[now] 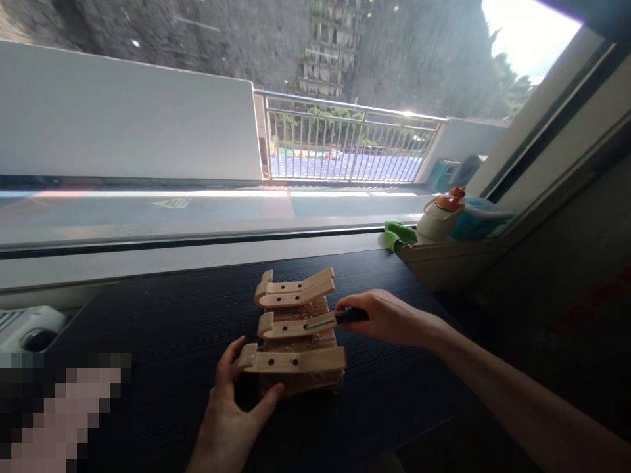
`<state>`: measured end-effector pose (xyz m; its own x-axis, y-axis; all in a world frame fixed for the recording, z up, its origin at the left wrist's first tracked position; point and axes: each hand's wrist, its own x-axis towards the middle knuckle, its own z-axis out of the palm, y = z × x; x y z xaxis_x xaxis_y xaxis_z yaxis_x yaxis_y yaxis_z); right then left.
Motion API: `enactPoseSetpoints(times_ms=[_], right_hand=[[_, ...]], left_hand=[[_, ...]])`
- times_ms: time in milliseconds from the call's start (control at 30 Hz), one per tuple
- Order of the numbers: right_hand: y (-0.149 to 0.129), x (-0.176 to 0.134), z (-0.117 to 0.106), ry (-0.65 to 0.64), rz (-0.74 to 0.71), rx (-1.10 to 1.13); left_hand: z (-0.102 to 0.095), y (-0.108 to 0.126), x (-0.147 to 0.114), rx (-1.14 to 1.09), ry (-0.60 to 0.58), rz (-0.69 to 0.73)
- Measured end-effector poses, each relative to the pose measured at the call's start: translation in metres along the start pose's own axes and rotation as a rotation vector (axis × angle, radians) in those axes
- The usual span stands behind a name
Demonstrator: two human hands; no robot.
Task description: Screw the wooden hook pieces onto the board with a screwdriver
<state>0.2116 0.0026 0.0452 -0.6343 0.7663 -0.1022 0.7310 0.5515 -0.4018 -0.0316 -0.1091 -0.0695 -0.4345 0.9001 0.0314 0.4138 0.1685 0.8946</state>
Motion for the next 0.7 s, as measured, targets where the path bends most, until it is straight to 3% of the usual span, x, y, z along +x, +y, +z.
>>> enactPoseSetpoints(times_ms=[167,333,533,700], right_hand=[[0.003,0.003,0.001,-0.006,-0.019,-0.056],[-0.019,0.0,-0.025,-0.015,-0.022,-0.167],[-0.067,0.002,-0.044,-0.2,-0.234,-0.398],[-0.084,0.012,-0.037,-0.296,-0.27,-0.527]], left_hand=[[0.001,-0.005,0.005,0.066,0.012,0.04],[0.002,-0.009,0.009,0.103,-0.002,0.098],[0.004,-0.002,0.009,0.102,0.05,0.059],[0.004,-0.001,0.008,0.061,0.069,0.241]])
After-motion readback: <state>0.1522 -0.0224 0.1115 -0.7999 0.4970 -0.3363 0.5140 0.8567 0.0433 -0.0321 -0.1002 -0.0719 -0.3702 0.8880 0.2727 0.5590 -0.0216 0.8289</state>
